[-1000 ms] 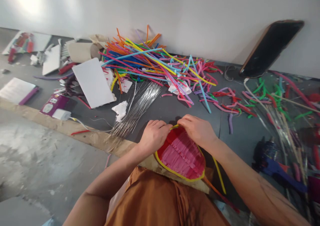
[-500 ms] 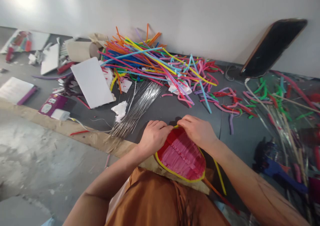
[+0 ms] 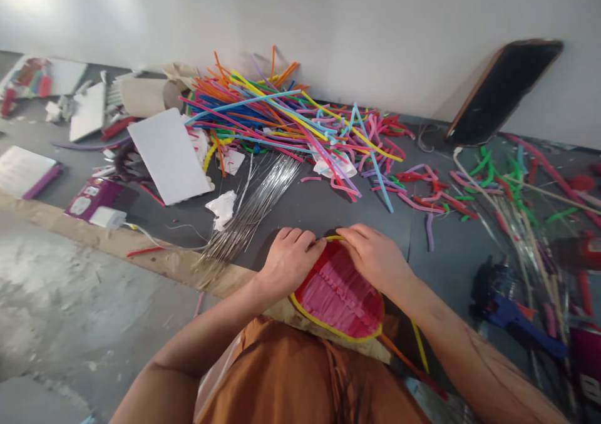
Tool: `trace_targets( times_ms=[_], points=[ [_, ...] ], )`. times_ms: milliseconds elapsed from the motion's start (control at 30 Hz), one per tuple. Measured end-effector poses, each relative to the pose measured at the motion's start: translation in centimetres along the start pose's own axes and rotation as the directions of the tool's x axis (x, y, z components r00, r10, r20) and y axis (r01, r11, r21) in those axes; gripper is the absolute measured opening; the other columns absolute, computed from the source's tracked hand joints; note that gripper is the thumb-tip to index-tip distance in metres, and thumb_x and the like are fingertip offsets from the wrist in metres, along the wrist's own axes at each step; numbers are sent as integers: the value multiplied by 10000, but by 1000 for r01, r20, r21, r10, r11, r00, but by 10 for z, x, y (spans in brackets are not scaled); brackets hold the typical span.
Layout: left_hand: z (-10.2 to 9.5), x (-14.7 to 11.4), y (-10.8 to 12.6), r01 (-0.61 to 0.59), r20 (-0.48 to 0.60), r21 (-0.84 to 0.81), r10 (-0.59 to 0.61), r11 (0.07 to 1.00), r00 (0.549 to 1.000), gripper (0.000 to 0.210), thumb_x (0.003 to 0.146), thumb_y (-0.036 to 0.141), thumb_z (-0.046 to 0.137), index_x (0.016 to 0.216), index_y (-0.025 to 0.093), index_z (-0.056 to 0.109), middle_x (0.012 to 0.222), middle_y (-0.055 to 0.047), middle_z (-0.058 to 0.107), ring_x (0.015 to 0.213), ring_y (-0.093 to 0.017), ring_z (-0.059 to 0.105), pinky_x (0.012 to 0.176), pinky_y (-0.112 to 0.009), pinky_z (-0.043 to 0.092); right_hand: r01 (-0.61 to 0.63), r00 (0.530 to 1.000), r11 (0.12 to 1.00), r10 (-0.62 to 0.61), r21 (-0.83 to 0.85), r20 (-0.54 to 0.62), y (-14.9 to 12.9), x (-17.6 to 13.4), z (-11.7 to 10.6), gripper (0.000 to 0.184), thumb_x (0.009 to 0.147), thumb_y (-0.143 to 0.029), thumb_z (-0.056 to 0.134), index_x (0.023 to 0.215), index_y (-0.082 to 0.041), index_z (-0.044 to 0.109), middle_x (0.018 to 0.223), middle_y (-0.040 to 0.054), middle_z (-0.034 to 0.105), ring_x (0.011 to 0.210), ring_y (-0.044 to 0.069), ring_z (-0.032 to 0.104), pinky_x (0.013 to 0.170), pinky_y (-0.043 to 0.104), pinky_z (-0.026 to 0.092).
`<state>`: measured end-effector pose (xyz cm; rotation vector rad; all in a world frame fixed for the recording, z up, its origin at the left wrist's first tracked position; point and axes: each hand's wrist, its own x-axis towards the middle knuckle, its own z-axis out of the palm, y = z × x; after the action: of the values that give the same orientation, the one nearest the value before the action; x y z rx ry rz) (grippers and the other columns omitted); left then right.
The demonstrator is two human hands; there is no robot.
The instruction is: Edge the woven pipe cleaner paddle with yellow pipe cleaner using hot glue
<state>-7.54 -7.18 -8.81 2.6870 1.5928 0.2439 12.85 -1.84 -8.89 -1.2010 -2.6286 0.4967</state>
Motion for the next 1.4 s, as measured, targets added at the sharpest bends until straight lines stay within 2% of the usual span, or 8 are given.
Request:
trace_targets(
  times_ms=[133,333,433,667,933,1267,1400],
  points=[
    [-2,1,0,-1,38,13,1,1000,999,228,930,208,485,1123,217,605,852,-27,609,763,-181,532,708,-349,373,-19,997,1000,19,8,-76,-5,-21,-1,269,936,-174,417,1090,-147,635,928,83,675,829,177,634,762,296,505],
    [-6,4,1,-17,42,44,16,999,999,215,916,186,492,1092,200,612,860,-34,618,752,-181,536,695,-348,367,29,993,996,-38,-85,-111,-6,-44,2,338,890,-84,413,1159,-126,614,928,89,661,830,169,616,785,284,522],
    [-8,5,3,-15,44,43,13,999,999,207,909,191,499,1075,199,622,851,-35,618,750,-183,540,690,-354,367,16,994,993,-29,-120,-110,-3,-52,6,359,879,-79,414,1183,-132,599,939,92,655,831,174,612,783,293,530],
    [-13,10,10,12,106,20,-14,1000,994,335,901,428,541,1089,161,619,934,-71,634,902,-241,550,773,-398,390,-13,995,985,-4,-174,-100,-6,-71,10,408,863,-64,417,1235,-130,572,954,96,645,834,176,616,791,284,533],
    [-14,12,14,1,111,49,-7,999,994,319,907,403,542,1081,147,615,945,-76,645,918,-242,552,793,-393,400,5,999,984,-12,-176,-43,-9,-91,8,425,861,-60,438,1259,-129,571,1030,117,642,943,191,597,851,275,514],
    [-18,15,18,-15,106,82,6,997,994,302,890,374,576,1072,138,624,935,-87,650,903,-245,571,801,-402,424,-29,994,987,11,-159,-113,-12,-111,6,400,859,-65,435,1225,-122,589,917,93,643,812,161,603,785,259,517],
    [-18,16,19,-23,97,109,13,994,995,306,897,386,561,1051,133,637,929,-87,653,888,-245,575,808,-405,429,-15,995,985,-2,-170,-103,-15,-113,4,392,847,-45,453,1203,-115,602,909,89,646,810,164,596,776,259,510]
  ],
)
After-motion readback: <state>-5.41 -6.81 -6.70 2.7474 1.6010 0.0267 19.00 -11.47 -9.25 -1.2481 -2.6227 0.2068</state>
